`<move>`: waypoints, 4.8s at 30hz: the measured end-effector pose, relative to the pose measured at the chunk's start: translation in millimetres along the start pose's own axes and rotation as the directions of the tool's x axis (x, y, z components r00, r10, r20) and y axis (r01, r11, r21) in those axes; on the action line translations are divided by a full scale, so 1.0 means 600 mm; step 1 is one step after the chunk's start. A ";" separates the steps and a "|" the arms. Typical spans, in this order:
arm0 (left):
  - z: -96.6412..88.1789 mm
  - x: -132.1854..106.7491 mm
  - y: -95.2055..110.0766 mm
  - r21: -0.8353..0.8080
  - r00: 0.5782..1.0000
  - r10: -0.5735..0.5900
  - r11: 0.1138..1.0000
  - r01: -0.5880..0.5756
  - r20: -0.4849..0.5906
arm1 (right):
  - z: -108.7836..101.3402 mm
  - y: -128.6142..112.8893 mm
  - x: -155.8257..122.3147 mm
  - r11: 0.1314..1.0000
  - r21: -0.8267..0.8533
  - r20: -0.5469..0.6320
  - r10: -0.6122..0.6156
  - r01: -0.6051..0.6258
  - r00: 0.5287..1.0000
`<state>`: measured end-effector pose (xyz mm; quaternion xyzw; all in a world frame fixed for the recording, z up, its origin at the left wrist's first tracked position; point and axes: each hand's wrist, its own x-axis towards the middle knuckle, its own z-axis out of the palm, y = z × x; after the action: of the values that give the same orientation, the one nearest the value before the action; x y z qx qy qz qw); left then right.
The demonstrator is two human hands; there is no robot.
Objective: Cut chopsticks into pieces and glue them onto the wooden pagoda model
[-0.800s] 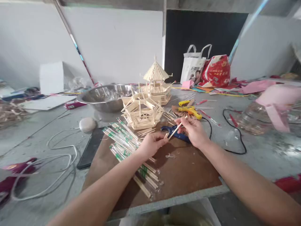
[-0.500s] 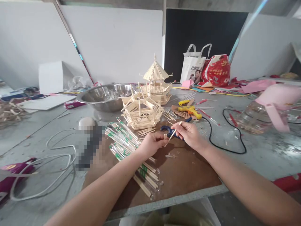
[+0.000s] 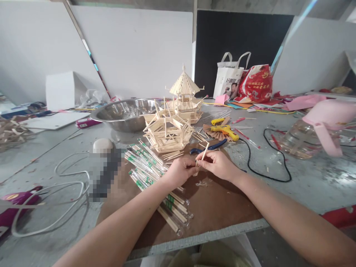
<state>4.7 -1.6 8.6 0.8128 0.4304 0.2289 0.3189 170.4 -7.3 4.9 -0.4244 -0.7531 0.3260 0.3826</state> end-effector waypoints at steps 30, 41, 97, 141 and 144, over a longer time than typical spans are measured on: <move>-0.011 -0.005 0.007 0.237 0.987 0.154 0.958 -0.159 0.040 | 0.000 -0.001 0.001 1.000 -0.001 -0.001 0.025 -0.025 1.000; -0.006 -0.001 0.004 0.118 0.997 0.071 0.990 -0.074 0.030 | 0.007 -0.003 0.002 1.000 -0.007 -0.008 -0.019 0.019 1.000; -0.010 -0.005 0.003 0.460 0.982 0.004 0.884 0.084 -0.187 | -0.091 -0.008 -0.063 0.418 -0.869 -0.092 0.389 -0.264 0.917; -0.002 -0.012 0.016 0.667 0.995 -0.087 0.739 0.093 -0.042 | -0.053 -0.029 -0.050 0.766 -0.613 0.141 0.346 -0.193 0.927; 0.000 -0.011 0.015 0.662 0.996 -0.074 0.745 0.085 -0.044 | -0.066 -0.023 -0.039 0.782 -0.571 0.214 0.437 -0.251 0.874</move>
<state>6.2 -11.3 14.5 0.8522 0.5202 0.0535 0.0159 206.6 -27.5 28.9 -0.5828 -0.7748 0.2396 0.0507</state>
